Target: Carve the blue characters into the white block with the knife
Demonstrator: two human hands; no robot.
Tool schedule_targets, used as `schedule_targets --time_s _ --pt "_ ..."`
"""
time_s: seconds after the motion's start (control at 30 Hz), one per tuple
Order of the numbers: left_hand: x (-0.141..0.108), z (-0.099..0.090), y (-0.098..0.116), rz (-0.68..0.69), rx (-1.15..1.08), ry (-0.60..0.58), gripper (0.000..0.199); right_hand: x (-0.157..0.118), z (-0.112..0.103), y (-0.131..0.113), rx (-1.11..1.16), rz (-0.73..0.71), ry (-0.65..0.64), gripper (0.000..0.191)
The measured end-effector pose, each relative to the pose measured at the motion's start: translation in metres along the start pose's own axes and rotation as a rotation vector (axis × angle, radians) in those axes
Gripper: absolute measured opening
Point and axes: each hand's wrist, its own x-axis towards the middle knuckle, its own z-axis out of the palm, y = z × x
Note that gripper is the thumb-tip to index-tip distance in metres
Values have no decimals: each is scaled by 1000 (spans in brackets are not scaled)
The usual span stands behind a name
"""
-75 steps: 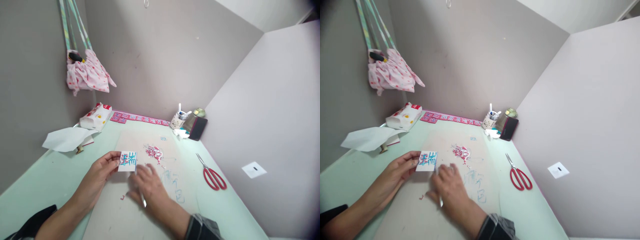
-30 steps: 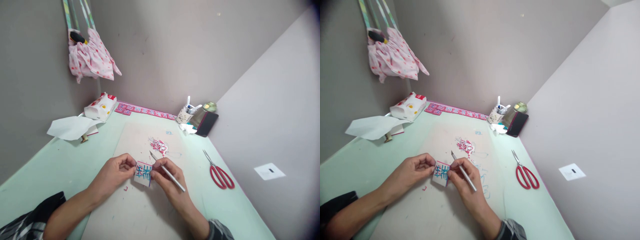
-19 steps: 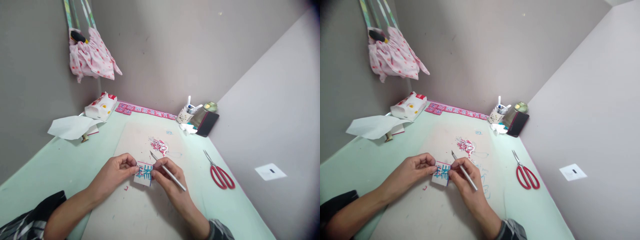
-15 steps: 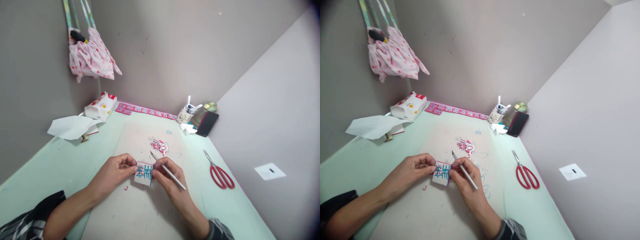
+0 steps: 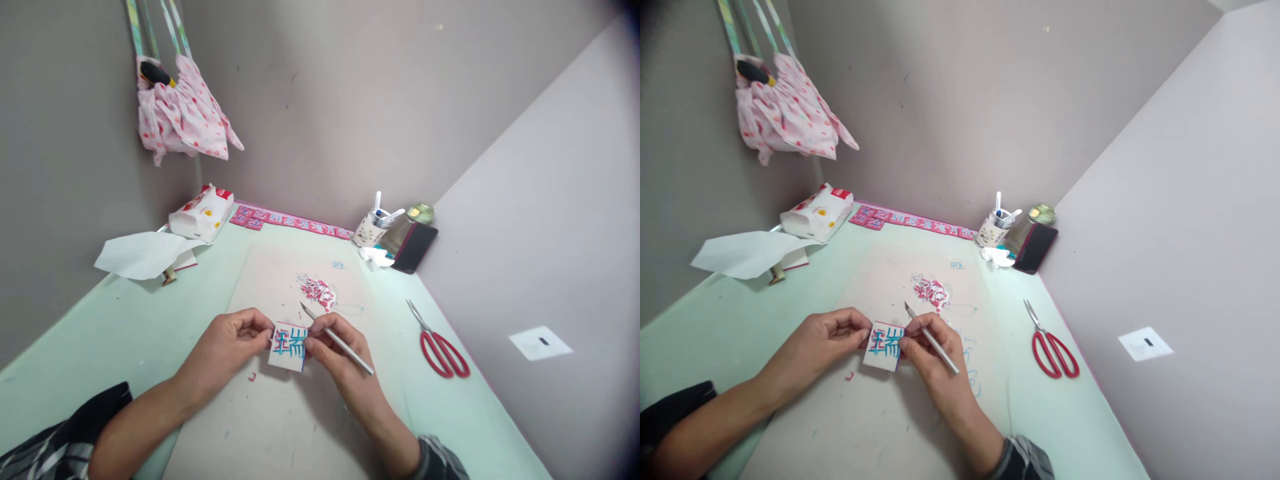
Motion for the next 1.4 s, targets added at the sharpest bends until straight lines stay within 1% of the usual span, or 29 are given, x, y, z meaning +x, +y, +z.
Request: schedule_targets --time_s 0.17,0.4,0.7,0.83,1.03,1.1,1.17,1.27,1.4 --pt "-1 -2 -1 49 9 -8 31 1 0 0 7 -13 15 28" --pt "-1 -2 -4 30 24 -7 31 2 1 1 18 2 6 28" --pt "0 -3 -5 39 9 -41 30 1 0 -1 55 13 13 31" --pt "0 -4 -8 66 -34 -89 34 3 -2 0 101 16 39 33" --pt "-1 2 -18 6 -124 -270 41 6 -5 3 140 -2 86 34" --pt "0 4 -21 7 -142 -309 40 6 -6 4 144 -4 88 34" --pt "1 4 -23 23 -155 -333 36 6 -6 5 146 -1 76 35" --pt "1 2 -23 43 -161 -353 37 6 -7 6 150 4 51 35" --pt "0 -2 -22 36 -138 -353 35 6 -9 6 165 -36 62 33"
